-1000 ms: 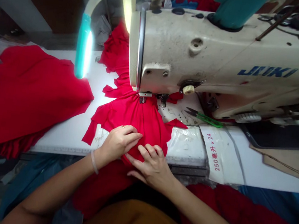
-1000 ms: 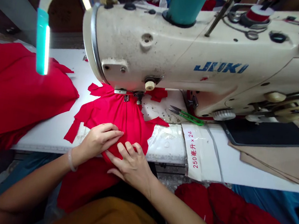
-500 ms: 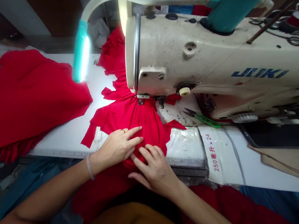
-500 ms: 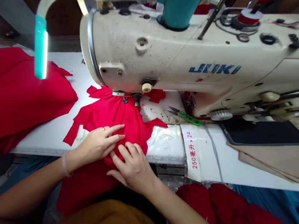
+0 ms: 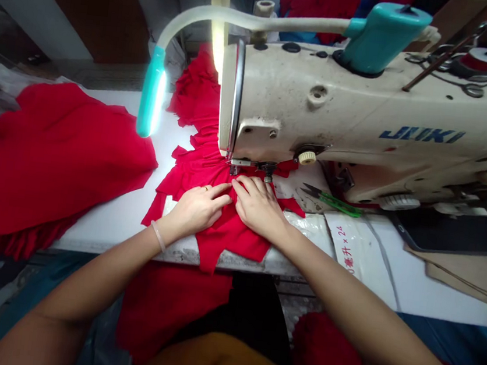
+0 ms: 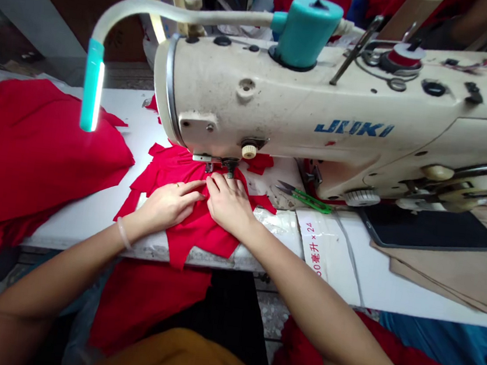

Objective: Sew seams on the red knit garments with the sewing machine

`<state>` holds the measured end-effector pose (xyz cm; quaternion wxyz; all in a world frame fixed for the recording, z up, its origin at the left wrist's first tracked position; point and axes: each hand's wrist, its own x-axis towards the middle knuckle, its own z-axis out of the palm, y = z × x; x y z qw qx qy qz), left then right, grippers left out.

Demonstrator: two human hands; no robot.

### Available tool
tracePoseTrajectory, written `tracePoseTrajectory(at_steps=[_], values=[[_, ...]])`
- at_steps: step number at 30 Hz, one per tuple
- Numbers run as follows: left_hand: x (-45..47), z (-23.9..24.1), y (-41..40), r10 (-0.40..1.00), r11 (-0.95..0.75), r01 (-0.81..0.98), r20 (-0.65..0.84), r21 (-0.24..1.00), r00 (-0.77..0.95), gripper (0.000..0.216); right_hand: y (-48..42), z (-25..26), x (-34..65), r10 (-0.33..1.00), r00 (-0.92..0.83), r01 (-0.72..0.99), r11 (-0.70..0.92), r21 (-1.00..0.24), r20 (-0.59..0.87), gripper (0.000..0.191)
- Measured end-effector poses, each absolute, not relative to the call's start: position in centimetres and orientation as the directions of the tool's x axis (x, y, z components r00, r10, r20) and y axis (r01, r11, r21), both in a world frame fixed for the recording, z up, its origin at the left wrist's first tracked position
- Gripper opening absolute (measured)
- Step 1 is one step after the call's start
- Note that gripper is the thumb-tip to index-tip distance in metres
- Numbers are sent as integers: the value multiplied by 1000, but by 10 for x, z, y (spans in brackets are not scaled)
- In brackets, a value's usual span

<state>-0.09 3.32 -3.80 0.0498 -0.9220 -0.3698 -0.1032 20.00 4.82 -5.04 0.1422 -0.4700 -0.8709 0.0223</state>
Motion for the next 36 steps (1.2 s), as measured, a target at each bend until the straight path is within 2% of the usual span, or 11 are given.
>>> tracePoseTrajectory(at_steps=[9,14,17,20,23,26,28,29,32,34,36], values=[[-10,-37,70,707,-698,715,209,50,676,33,1,-48,204,667,-635,667,728,-161,390,28],[-11,-35,86,725,-686,718,186,113,663,33,0,-52,201,686,-607,696,703,-147,401,29],[-15,-36,99,727,-686,709,213,166,653,28,2,-52,194,700,-598,708,689,-153,390,33],[-23,-34,108,773,-633,743,212,217,598,33,3,-46,191,692,-633,640,720,-269,347,26],[-31,-27,100,841,-541,817,160,199,517,44,16,-33,204,696,-693,609,704,-364,187,33],[-27,-18,77,871,-492,860,85,138,484,45,44,-24,227,835,-547,817,548,-178,58,34],[-17,-14,61,858,-514,854,65,79,510,42,60,-22,234,899,-425,901,432,-52,100,25],[-10,-13,55,839,-542,839,85,43,538,41,65,-23,233,905,-407,909,414,-39,124,23],[4,-18,51,743,-651,759,180,-25,644,33,68,-31,220,863,-491,850,505,-149,120,25],[5,-25,55,715,-685,729,213,20,666,24,65,-40,210,840,-531,809,542,-227,114,24],[-1,-33,60,732,-673,734,229,95,642,29,62,-48,206,849,-513,811,528,-252,128,24]])
